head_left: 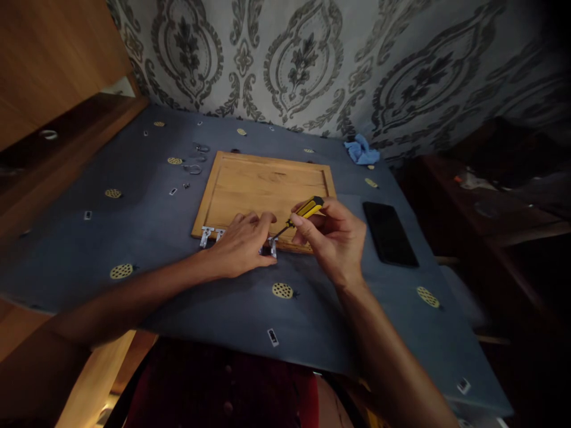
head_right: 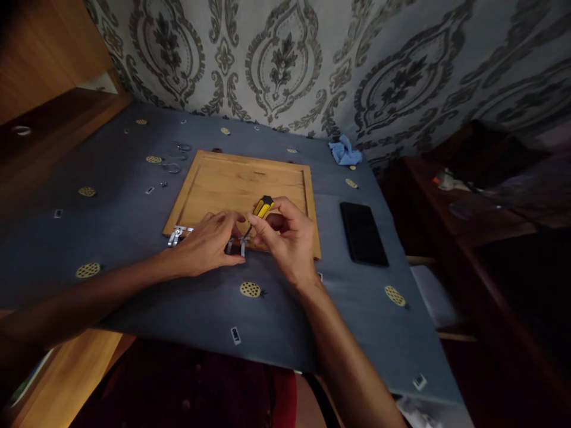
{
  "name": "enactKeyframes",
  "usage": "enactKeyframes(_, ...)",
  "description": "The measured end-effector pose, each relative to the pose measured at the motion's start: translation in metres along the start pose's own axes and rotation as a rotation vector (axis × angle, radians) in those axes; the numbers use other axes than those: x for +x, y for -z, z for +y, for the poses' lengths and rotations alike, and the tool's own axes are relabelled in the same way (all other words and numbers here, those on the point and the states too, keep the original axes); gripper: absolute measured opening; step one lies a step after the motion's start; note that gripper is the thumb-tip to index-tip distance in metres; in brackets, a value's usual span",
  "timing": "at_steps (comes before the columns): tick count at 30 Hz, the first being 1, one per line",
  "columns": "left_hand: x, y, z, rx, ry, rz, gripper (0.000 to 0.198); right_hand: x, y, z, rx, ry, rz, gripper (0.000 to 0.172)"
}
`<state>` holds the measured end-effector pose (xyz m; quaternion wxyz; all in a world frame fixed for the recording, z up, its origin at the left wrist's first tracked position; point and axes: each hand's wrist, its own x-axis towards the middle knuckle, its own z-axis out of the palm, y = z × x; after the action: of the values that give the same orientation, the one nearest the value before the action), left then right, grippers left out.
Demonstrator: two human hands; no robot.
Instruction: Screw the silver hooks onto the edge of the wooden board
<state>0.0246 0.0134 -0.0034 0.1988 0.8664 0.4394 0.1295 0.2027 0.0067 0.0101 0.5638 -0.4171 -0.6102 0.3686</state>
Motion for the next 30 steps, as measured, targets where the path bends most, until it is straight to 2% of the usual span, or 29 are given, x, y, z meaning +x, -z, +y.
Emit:
enactKeyframes(5, 0.0, 0.0, 0.0, -0.007, 0.0, 0.005, 0.063, 0.001, -0.003, 0.001, 0.021, 0.0, 0.063, 0.037)
enactKeyframes(10, 0.0, 0.0, -0.001, -0.008, -0.002, 0.007, 0.061, 0.002, 0.002, -0.001, -0.006, 0.009, -0.065, 0.026)
enactKeyframes(12, 0.0, -0.001, -0.001, -0.007, 0.0, 0.012, 0.061, 0.0, 0.001, 0.001, -0.018, 0.02, -0.077, 0.024)
enactKeyframes(14, 0.0, -0.001, -0.001, -0.005, 0.001, 0.014, 0.061, -0.002, -0.002, 0.003, -0.024, 0.047, -0.016, 0.026)
enactKeyframes(18, 0.0, 0.001, 0.001, -0.01, 0.01, 0.004, 0.062, -0.004, -0.008, 0.007, -0.059, 0.149, 0.165, 0.041)
enactKeyframes(21, 0.0, 0.004, 0.003, -0.024, 0.022, -0.014, 0.061, -0.003, -0.007, 0.005, -0.095, 0.195, 0.246, 0.041)
enactKeyframes(25, 0.0, 0.005, 0.004, -0.023, 0.034, -0.03, 0.06, -0.003, -0.003, 0.006, -0.151, 0.195, 0.225, 0.037)
enactKeyframes(30, -0.001, 0.0, -0.001, -0.016, 0.006, 0.012, 0.061, -0.005, -0.001, 0.013, -0.198, 0.176, 0.189, 0.034)
